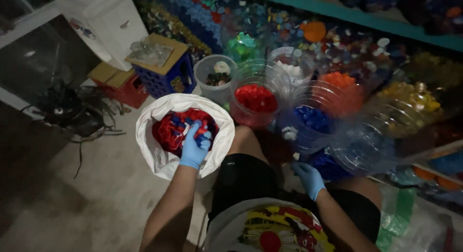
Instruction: The person sits on the floor and sorts plastic bottle caps from a white sack into clear plastic containers by color. They repeatedly pick up caps, separate them by hand, and place them into the corresponding red, blue, or other colored containers.
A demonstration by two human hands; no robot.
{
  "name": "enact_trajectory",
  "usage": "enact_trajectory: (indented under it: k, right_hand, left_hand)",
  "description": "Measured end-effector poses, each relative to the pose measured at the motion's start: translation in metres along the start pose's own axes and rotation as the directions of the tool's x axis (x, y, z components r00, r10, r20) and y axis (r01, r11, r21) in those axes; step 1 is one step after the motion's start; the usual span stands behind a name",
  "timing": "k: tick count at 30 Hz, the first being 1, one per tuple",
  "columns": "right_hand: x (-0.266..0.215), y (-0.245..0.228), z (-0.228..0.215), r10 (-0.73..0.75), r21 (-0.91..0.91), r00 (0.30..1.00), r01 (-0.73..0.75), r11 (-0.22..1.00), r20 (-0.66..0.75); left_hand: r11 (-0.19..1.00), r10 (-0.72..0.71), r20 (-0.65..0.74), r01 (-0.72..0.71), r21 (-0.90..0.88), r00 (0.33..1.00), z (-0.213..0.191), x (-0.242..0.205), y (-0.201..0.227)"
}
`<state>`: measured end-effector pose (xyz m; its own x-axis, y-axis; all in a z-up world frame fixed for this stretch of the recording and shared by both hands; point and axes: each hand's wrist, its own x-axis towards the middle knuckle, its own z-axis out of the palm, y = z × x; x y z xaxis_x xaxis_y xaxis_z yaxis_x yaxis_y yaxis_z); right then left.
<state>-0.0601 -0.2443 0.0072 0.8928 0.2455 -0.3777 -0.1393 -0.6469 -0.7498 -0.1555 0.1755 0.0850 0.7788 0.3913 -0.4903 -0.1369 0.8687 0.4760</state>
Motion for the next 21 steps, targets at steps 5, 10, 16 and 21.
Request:
enact_trajectory:
  k: [5, 10, 16, 21]
  right_hand:
    - [-0.035, -0.059, -0.01, -0.322, 0.185, 0.934, 0.347, 0.919, -0.152]
    - [-0.069, -0.118, -0.028, -0.453, 0.199, 0.851, 0.508, 0.838, -0.265]
    - [-0.112, -0.149, -0.045, -0.257, 0.454, 0.924, 0.365, 0.813, -0.284]
    - [-0.126, -0.148, -0.045, -0.094, 0.59, 0.961, 0.236, 0.772, -0.261]
  left_hand:
    - [0.994, -0.103, 0.123, 0.098, 0.044, 0.987, 0.052, -0.033, -0.055]
    - [0.943, -0.332, 0.3, 0.306, 0.131, 0.894, 0.085, -0.055, -0.132]
    - [0.837, -0.522, 0.318, 0.403, 0.37, 0.792, 0.119, -0.087, -0.167]
    - [0.814, -0.552, 0.316, 0.417, 0.405, 0.771, 0.123, -0.097, -0.173]
